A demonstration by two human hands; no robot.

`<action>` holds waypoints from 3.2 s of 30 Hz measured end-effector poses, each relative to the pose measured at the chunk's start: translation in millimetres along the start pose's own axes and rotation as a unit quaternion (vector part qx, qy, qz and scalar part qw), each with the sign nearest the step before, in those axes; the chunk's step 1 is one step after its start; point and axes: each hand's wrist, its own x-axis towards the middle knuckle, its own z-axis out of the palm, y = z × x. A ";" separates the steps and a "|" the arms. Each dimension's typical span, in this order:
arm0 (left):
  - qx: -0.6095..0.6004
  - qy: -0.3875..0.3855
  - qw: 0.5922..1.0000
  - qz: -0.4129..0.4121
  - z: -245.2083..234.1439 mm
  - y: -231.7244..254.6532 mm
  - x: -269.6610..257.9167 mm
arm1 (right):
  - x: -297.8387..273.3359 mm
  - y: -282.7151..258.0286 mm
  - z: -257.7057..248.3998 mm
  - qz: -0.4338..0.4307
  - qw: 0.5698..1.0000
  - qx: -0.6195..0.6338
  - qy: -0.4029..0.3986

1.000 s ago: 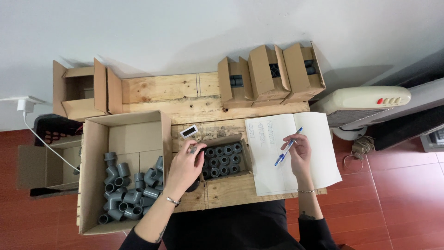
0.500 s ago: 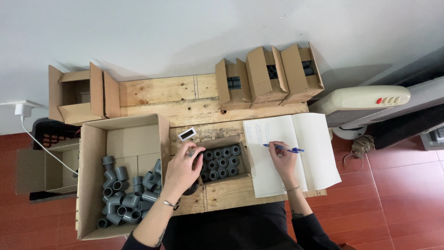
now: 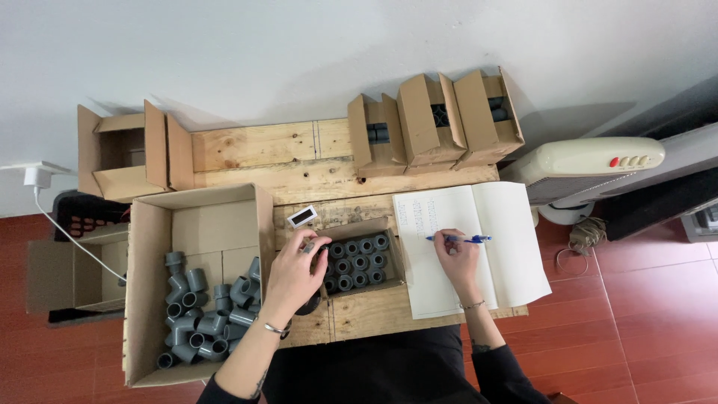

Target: The person measures gray plastic pipe fittings using a yellow tape measure and records the measurements in a notebook with a blue pen. They repeatedly pick up fittings from a cardboard box, measure them, write down the data, and place the items into a smaller box on the wooden table.

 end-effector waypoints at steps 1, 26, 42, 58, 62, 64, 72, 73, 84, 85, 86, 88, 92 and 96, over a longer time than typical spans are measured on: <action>0.000 0.001 1.000 -0.001 -0.8 -0.3 0.6 | 0.4 -1.2 -0.3 -0.001 1.000 0.000 0.000; -0.065 0.016 0.998 -0.018 -65.0 -5.0 -1.6 | 3.7 -14.3 -35.6 -0.201 0.910 -0.347 -0.107; 0.351 -0.124 0.890 -0.264 -61.7 -231.7 -60.9 | 6.3 -60.5 -5.6 -0.226 0.947 -0.215 -0.071; -0.053 -0.014 0.989 -0.136 -116.7 -21.6 10.9 | -13.5 -187.0 32.5 -0.222 0.965 0.012 -0.137; -0.350 -0.065 0.918 -0.173 -88.8 22.9 10.6 | -29.4 -231.6 50.4 -0.240 0.936 0.113 -0.233; -0.396 -0.091 0.893 -0.191 -87.7 35.4 12.2 | -34.2 -234.0 56.4 -0.238 0.929 0.138 -0.246; 0.232 -0.135 0.962 -0.059 -54.0 17.2 -31.3 | -28.8 -217.5 50.3 -0.051 0.971 0.169 -0.159; 0.231 -0.135 0.962 -0.058 -40.3 16.9 -42.5 | -26.7 -212.8 48.7 -0.051 0.972 0.168 -0.158; 0.313 -0.253 0.909 -0.106 66.0 -7.4 -96.9 | -13.3 -194.0 37.1 -0.066 0.982 0.070 -0.166; 0.313 -0.253 0.909 -0.105 55.9 -1.7 -90.5 | -11.2 -195.2 35.0 -0.065 0.982 0.070 -0.164; 0.284 -0.277 0.910 -0.125 45.9 4.2 -84.5 | -9.4 -196.5 32.8 -0.062 0.981 0.077 -0.170; 0.254 -0.300 0.908 -0.144 31.2 11.0 -77.1 | -5.9 -195.7 30.2 -0.058 0.979 0.085 -0.173; 0.202 -0.315 0.913 -0.161 -15.1 30.2 -60.6 | -0.4 -191.7 26.1 -0.009 0.974 0.142 -0.178; 0.213 -0.268 0.928 -0.150 -73.4 52.1 -44.0 | 1.9 -180.3 28.1 0.011 0.965 0.180 -0.188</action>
